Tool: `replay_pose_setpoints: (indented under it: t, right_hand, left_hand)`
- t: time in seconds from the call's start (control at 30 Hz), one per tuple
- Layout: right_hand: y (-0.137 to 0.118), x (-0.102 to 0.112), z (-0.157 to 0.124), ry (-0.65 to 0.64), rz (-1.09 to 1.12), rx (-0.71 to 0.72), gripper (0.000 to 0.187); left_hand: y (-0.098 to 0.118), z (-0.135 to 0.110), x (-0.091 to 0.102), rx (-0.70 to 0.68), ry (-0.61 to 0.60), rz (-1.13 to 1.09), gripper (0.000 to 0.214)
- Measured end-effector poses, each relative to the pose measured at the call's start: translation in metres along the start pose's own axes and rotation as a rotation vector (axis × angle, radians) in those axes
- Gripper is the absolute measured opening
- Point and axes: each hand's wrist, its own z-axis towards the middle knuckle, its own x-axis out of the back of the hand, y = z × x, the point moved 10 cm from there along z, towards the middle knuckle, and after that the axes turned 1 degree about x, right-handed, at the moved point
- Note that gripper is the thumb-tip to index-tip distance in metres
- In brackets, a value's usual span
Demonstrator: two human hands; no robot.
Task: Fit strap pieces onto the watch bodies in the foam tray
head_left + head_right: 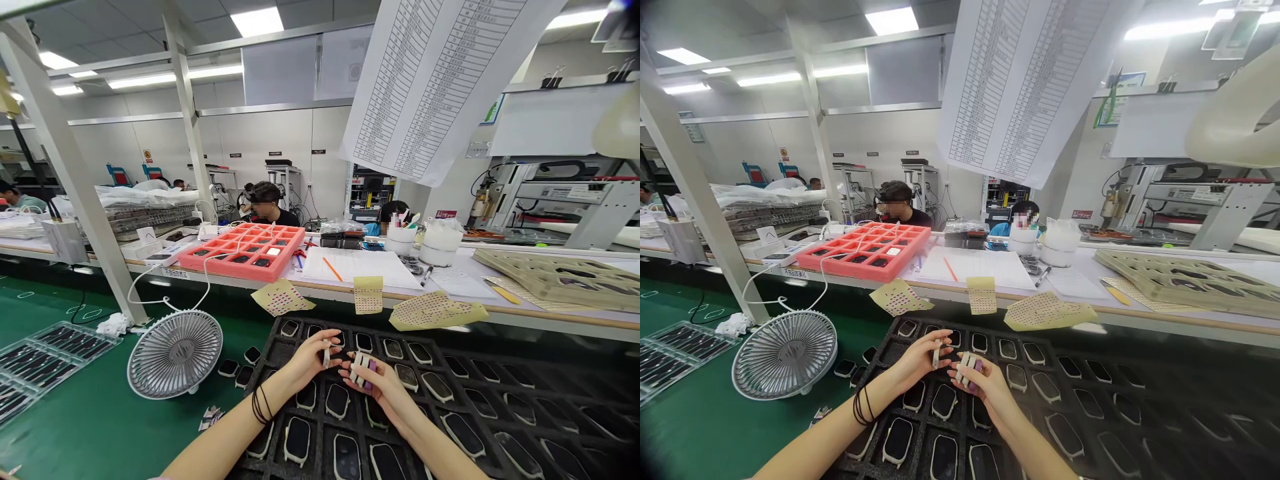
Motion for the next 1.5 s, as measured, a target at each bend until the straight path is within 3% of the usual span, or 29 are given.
replay_pose_setpoints:
  t: [0.13, 0.3, 0.4, 0.53, 0.73, 0.83, 0.9, 0.97, 1.13, 1.2, 1.37, 1.5]
  right_hand:
    - [-0.002, 0.000, 0.000, 0.010, -0.010, 0.012, 0.044]
    - [-0.005, -0.001, -0.002, 0.034, -0.007, 0.017, 0.048]
    - [-0.006, -0.002, -0.003, 0.038, -0.006, 0.011, 0.049]
    - [-0.005, -0.002, -0.003, 0.020, -0.018, 0.018, 0.046]
    - [-0.003, -0.005, -0.002, -0.001, -0.053, 0.056, 0.044]
    - [-0.002, -0.007, 0.000, -0.016, -0.057, 0.036, 0.044]
    - [-0.003, -0.008, 0.003, -0.024, -0.059, 0.020, 0.042]
    - [-0.006, -0.009, 0.006, -0.022, -0.060, 0.013, 0.042]
    - [-0.010, -0.023, 0.006, -0.071, -0.074, -0.017, 0.045]
    - [-0.012, -0.031, 0.004, -0.098, -0.090, -0.017, 0.045]
    - [-0.015, -0.039, 0.003, -0.118, -0.155, 0.012, 0.043]
    - [-0.024, -0.025, 0.010, -0.064, -0.227, 0.067, 0.045]
  left_hand:
    - [0.013, 0.001, 0.002, -0.065, 0.021, 0.129, 0.031]
    - [0.056, -0.012, 0.012, -0.247, 0.058, 0.354, 0.023]
    - [0.074, -0.032, 0.019, -0.407, 0.090, 0.690, 0.025]
    - [0.072, -0.053, 0.032, -0.515, 0.165, 1.191, 0.031]
    - [0.063, -0.044, 0.061, -0.453, 0.219, 1.361, 0.035]
    - [0.059, -0.038, 0.066, -0.420, 0.221, 1.366, 0.035]
    - [0.057, -0.038, 0.061, -0.406, 0.212, 1.371, 0.037]
    - [0.058, -0.041, 0.044, -0.426, 0.154, 1.367, 0.045]
    - [0.055, -0.052, -0.033, -0.526, -0.252, 1.222, 0.076]
    - [0.052, -0.048, -0.049, -0.520, -0.315, 1.176, 0.072]
    - [0.052, -0.032, -0.058, -0.547, -0.254, 1.182, 0.052]
    - [0.057, -0.026, -0.056, -0.576, -0.179, 1.251, 0.047]
